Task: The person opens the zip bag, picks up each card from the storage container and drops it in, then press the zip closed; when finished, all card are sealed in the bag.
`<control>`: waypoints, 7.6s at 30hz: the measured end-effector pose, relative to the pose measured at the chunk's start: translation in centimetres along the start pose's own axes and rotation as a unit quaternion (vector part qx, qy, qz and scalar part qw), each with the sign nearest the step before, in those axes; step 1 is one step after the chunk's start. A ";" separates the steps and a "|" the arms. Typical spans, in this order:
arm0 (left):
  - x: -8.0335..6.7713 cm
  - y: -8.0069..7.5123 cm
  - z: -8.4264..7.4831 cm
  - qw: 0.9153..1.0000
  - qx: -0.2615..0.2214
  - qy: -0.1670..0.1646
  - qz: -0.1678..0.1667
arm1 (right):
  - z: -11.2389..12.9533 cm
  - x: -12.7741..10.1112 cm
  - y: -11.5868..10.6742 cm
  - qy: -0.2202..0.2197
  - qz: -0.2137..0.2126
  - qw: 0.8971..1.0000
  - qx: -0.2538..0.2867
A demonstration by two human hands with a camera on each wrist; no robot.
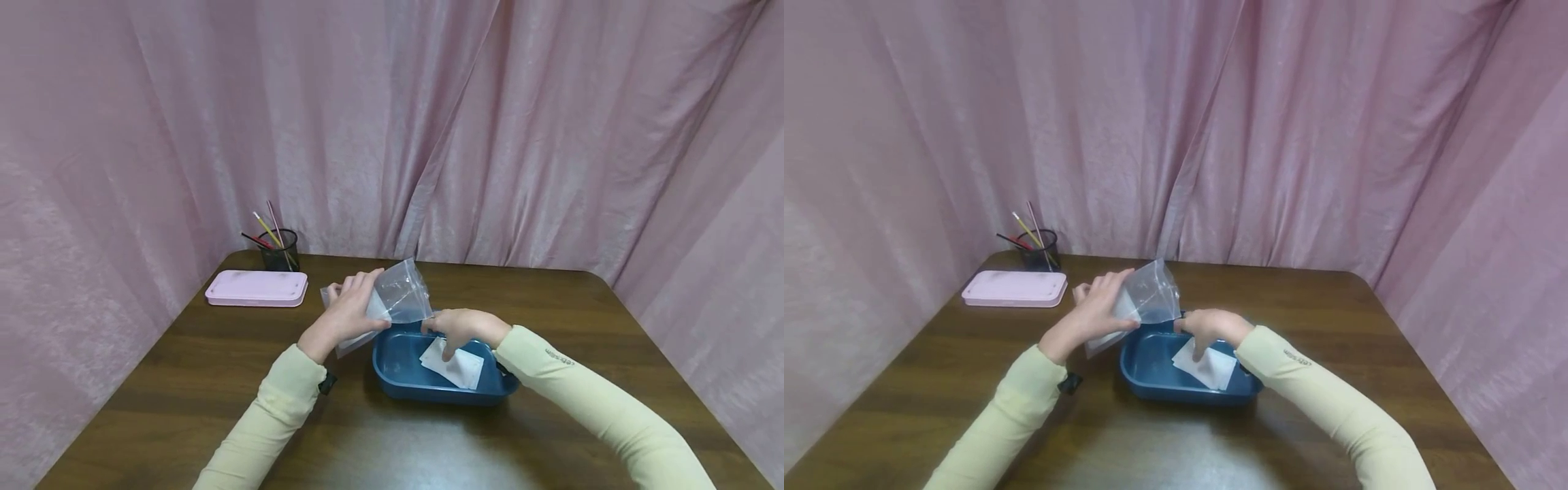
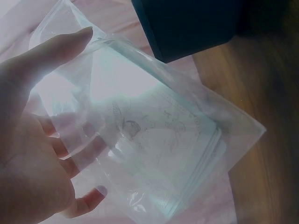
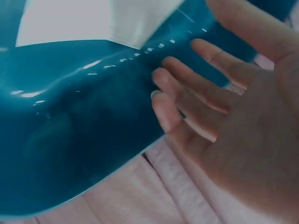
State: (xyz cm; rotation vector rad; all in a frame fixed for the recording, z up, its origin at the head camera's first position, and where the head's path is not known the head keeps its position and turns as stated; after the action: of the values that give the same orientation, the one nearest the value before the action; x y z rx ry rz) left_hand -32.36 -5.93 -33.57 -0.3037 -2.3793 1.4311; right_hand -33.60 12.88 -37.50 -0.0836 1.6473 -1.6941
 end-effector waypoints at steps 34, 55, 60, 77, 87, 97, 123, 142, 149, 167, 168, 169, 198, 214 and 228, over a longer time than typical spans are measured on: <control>0.1 0.3 -0.2 1.000 -0.001 0.008 -0.007 | 0.7 0.1 -0.1 -0.051 -0.086 0.990 -0.099; 0.5 0.4 -0.4 1.000 0.006 0.004 -0.001 | -1.2 -4.9 -4.2 -0.176 -0.164 0.971 -0.005; 0.3 0.4 -0.3 1.000 0.003 -0.003 -0.002 | -2.0 -5.5 -4.5 -0.166 -0.191 0.967 0.017; 0.2 0.3 0.1 1.000 0.008 -0.003 -0.018 | -4.8 -7.6 -5.7 -0.055 -0.291 0.944 0.147; 0.1 0.5 0.2 1.000 0.008 0.001 -0.015 | -5.8 -8.7 -6.6 -0.038 -0.356 0.910 0.209; -0.1 0.5 -0.4 1.000 0.000 0.006 -0.011 | -5.7 -8.2 -6.2 -0.041 -0.338 0.886 0.314; 0.0 0.8 -2.5 0.999 0.002 0.041 -0.013 | -1.8 -4.8 -5.1 -0.101 -0.288 0.897 0.320; 0.0 0.8 -2.9 0.999 0.011 0.047 -0.003 | -0.3 -4.2 -5.4 -0.112 -0.314 0.910 0.248; 0.0 0.4 -2.7 0.999 0.018 0.047 -0.011 | -1.0 -5.2 -5.8 -0.085 -0.337 0.898 0.271; -0.3 -0.9 -2.3 0.999 0.024 0.037 -0.024 | -1.6 -4.5 -3.6 -0.129 -0.164 0.968 0.141; -0.3 -1.0 -2.3 0.999 0.025 0.038 -0.024 | -1.4 -4.2 -3.3 -0.129 -0.153 0.972 0.126; -0.3 -1.0 -2.3 0.999 0.023 0.037 -0.024 | -1.2 -3.9 -3.0 -0.126 -0.140 0.976 0.114; 0.1 -0.5 -1.9 0.999 0.020 0.026 -0.007 | 0.8 0.5 2.9 -0.045 0.037 0.987 -0.149; 0.1 -0.5 -1.9 0.999 0.018 0.028 -0.011 | 0.3 -1.1 -0.4 -0.107 -0.077 0.990 -0.045; 0.1 -0.4 -2.0 0.999 0.019 0.025 -0.009 | -0.9 -2.8 -2.4 -0.123 -0.099 0.987 -0.034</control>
State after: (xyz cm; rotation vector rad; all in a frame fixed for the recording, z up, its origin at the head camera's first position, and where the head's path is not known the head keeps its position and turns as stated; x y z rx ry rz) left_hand -31.65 -4.46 -32.36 -0.3032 -2.3061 1.4424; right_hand -33.17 14.88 -34.26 -0.4854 1.5499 -1.6952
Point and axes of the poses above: each hand's wrist, its own x-axis towards the middle knuckle, its own y-axis out of the palm, z = x × y, the point moved 5 cm from there along x, towards the middle knuckle, and after that the axes turned 2 degrees about z, right-handed, at the moved point
